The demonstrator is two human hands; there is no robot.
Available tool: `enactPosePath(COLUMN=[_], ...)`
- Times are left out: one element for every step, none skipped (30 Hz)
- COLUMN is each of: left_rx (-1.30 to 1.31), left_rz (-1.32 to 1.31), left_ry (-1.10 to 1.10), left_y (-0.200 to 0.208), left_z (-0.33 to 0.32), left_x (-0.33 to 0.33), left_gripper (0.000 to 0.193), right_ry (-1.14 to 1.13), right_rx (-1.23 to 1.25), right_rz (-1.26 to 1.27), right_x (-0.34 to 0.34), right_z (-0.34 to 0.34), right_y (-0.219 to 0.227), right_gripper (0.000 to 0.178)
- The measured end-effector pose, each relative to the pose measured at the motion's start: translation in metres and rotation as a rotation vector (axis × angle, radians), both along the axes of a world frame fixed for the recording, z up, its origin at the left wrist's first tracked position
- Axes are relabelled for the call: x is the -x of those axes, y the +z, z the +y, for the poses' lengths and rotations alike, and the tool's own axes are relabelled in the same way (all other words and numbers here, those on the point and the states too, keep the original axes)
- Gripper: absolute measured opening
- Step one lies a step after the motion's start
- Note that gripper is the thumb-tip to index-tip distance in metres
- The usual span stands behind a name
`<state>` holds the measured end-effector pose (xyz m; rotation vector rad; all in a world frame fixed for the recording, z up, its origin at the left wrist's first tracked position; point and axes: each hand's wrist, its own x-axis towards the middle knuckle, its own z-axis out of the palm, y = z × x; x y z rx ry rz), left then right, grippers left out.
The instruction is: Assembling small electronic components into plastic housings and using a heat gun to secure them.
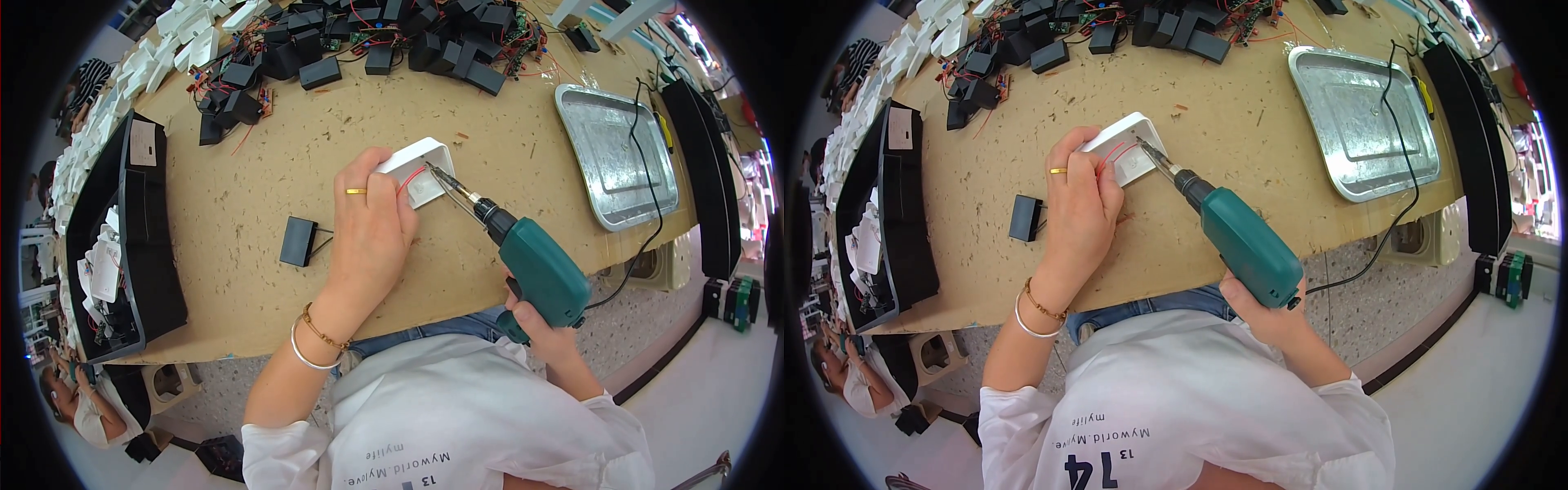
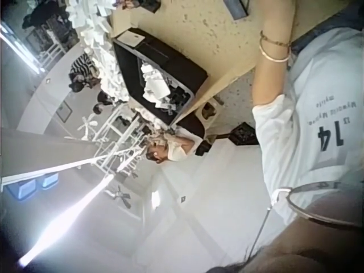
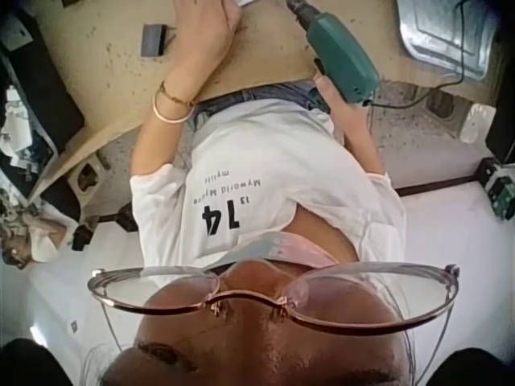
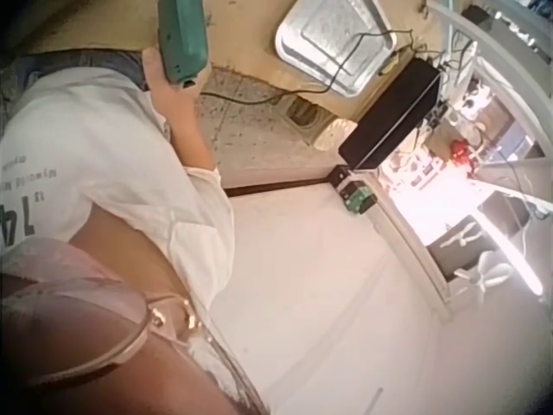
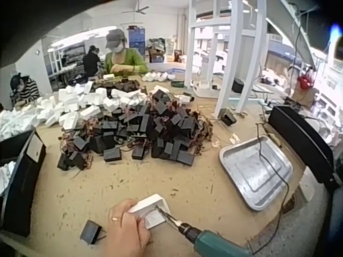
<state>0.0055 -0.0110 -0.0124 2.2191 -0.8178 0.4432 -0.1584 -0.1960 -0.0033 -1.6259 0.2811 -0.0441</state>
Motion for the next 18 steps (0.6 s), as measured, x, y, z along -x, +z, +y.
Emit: enactPosePath(left_rx=[-0.005,-0.01,-0.01,0.002,0.015,0.015,0.011,0.006,0.007,0.004,0.001,0.001,-0.001,-0.002,-0.001,-0.002,-0.002,-0.002], left_rz=[-0.003,-0.007,-0.007,-0.008,-0.008,-0.008,-0.01,-0.013,-0.012,-0.02,-0.028,-0.028,-0.022,-0.017,-0.016,-0.018,-0.02,-0.02], left_ry=[0.004,0.007,0.008,0.011,0.014,0.014,0.013,0.011,0.011,0.012,0.013,0.014,0.014,0.015,0.015,0.016,0.017,0.018], left_y=[0.0006,0.0009,0.0003,-0.001,-0.0017,-0.0016,-0.0013,-0.0012,-0.0013,-0.0016,-0.0018,-0.0016,-0.0008,-0.0003,-0.0004,-0.0009,-0.0013,-0.0013], left_z=[0.0002,0.0004,0.0004,0.0,-0.0002,-0.0001,0.0,-0.0001,-0.0002,-0.0002,-0.0001,-0.0001,0.0,0.0001,0.0001,0.0,-0.0001,-0.0001], left_x=[0.0003,0.0004,0.0003,0.0,-0.0002,-0.0002,-0.0003,-0.0003,-0.0004,-0.0006,-0.0006,-0.0004,0.0,0.0002,0.0001,-0.0001,-0.0002,0.0], left_gripper=[0.023,0.022,0.022,0.022,0.022,0.022,0.022,0.022,0.022,0.022,0.022,0.022,0.022,0.022,0.022,0.022,0.022,0.022], right_ry=[0.003,0.003,0.011,0.017,0.017,0.012,0.007,0.007,0.014,0.022,0.023,0.017,0.011,0.011,0.019,0.027,0.027,-0.018], right_rx=[0.004,0.004,0.017,0.031,0.031,0.023,0.016,0.017,0.025,0.032,0.031,0.032,0.033,0.034,0.04,0.047,0.047,0.027], right_rz=[-0.008,-0.008,-0.001,0.007,0.007,0.01,0.014,0.014,0.018,0.021,0.022,0.026,0.03,0.03,0.034,0.037,0.037,-0.018], right_x=[0.0005,0.0008,0.0012,0.0015,0.0017,0.0018,0.0019,0.0021,0.0023,0.0022,0.0019,0.0014,0.0011,0.0014,0.002,0.0023,0.0004,-0.0032], right_z=[-0.0004,-0.0008,-0.0012,-0.0015,-0.0014,-0.0011,-0.001,-0.0013,-0.0019,-0.0022,-0.0018,-0.001,-0.0005,-0.0009,-0.0016,-0.0021,0.0,0.0039], right_y=[-0.0005,-0.0001,0.0008,0.0013,0.0009,0.0003,0.0001,0.0003,0.0005,0.0005,0.0006,0.0009,0.0013,0.001,0.0004,-0.0002,0.0007,0.0025], right_gripper=[0.049,0.049,0.049,0.048,0.048,0.048,0.048,0.048,0.048,0.048,0.048,0.048,0.048,0.048,0.048,0.047,0.047,0.03])
